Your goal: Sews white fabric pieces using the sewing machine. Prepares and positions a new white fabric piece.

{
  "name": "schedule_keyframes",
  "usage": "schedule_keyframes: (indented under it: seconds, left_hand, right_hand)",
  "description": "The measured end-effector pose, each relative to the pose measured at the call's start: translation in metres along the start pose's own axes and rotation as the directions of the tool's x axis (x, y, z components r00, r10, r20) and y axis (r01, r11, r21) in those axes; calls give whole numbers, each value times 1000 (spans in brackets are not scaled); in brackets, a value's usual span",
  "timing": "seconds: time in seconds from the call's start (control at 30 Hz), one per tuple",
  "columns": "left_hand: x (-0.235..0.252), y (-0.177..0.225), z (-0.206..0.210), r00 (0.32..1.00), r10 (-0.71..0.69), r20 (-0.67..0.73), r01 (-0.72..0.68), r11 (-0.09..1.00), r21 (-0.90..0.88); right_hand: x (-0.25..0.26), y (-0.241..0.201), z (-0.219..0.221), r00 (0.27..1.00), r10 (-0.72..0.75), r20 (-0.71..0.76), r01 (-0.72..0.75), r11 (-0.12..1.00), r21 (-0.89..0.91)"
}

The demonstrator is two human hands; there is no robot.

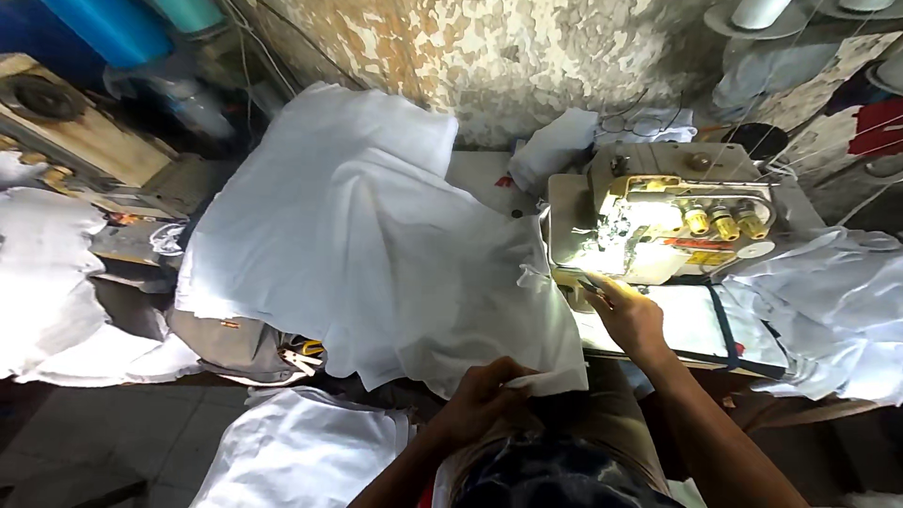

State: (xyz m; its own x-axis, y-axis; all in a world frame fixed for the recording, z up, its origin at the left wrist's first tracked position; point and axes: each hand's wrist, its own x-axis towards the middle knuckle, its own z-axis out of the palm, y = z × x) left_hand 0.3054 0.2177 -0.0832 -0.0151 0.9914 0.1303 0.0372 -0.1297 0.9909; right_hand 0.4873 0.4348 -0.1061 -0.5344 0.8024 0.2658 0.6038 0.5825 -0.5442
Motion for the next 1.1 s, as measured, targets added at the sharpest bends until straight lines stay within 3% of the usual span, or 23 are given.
schedule_keyframes:
  seconds: [0.13, 0.33, 0.47, 0.63, 0.8, 0.87, 0.97, 1.03, 1.1]
  left_hand:
    - [-20, -2, 0, 998, 62, -30, -64, 996, -68]
    - [-25, -3, 2, 996, 88, -6, -88, 990, -113]
    - [-24, -4, 3, 995, 95, 45, -89, 989, -121]
    - [-28, -3, 1, 999, 32, -40, -35, 996, -78]
    - [-42, 10, -12, 998, 16, -53, -26, 981, -193]
    - [-53, 23, -26, 996, 44, -74, -55, 987, -154]
    - [-72, 41, -45, 968, 107, -227, -116, 993, -28]
    - [-80, 47, -53, 923, 118, -367, -121, 993, 13]
    - [-87, 48, -58, 827, 76, -558, -108, 994, -24]
  right_hand:
    - [-2, -13, 16, 994, -99, 39, 96, 994, 59]
    - [-4, -28, 28, 981, -190, -40, 193, 975, 108]
    - [-1, -30, 30, 975, -197, -107, 211, 968, 136]
    - [-10, -18, 25, 975, -161, -153, 199, 941, 275]
    - [-25, 11, 11, 981, -82, -176, 154, 882, 445]
    - [-25, 32, -1, 986, -17, -164, 69, 945, 319]
    - [-25, 79, -17, 985, 91, -146, -94, 996, -11]
    - [-27, 110, -24, 980, 135, -149, -161, 971, -178]
    - [-31, 139, -25, 976, 126, -180, -174, 942, -285]
